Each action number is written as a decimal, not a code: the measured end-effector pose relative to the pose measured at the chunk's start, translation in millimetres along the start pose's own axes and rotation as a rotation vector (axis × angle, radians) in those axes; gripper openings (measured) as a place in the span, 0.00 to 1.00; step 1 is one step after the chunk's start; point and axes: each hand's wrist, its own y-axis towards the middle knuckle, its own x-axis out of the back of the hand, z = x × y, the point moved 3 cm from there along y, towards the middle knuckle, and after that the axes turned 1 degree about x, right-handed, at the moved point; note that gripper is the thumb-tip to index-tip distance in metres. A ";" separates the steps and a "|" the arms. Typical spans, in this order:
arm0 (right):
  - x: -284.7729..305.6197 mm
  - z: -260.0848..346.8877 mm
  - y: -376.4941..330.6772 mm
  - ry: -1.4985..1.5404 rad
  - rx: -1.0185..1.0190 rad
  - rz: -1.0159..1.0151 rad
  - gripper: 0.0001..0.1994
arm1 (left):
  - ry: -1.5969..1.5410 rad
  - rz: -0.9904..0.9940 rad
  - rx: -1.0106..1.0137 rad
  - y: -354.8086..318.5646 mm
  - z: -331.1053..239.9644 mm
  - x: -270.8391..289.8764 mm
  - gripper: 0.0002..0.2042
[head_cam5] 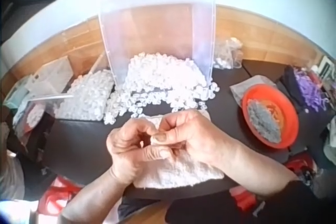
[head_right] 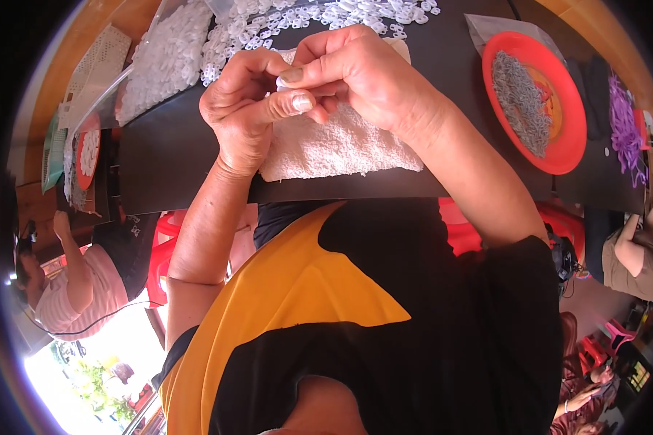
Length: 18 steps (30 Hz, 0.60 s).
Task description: Manually assembling small white plastic components by fitting them together at a workbench.
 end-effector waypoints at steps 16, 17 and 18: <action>-2.6 6.3 2.4 -0.327 0.208 -0.344 0.07 | -0.024 -0.226 0.361 3.2 8.7 5.6 0.06; -4.6 5.3 3.1 -0.328 0.208 -0.338 0.07 | -0.004 -0.220 0.359 3.0 8.6 7.2 0.05; -6.6 6.2 3.7 -0.372 0.246 -0.358 0.06 | 0.014 -0.212 0.357 3.6 8.6 8.2 0.05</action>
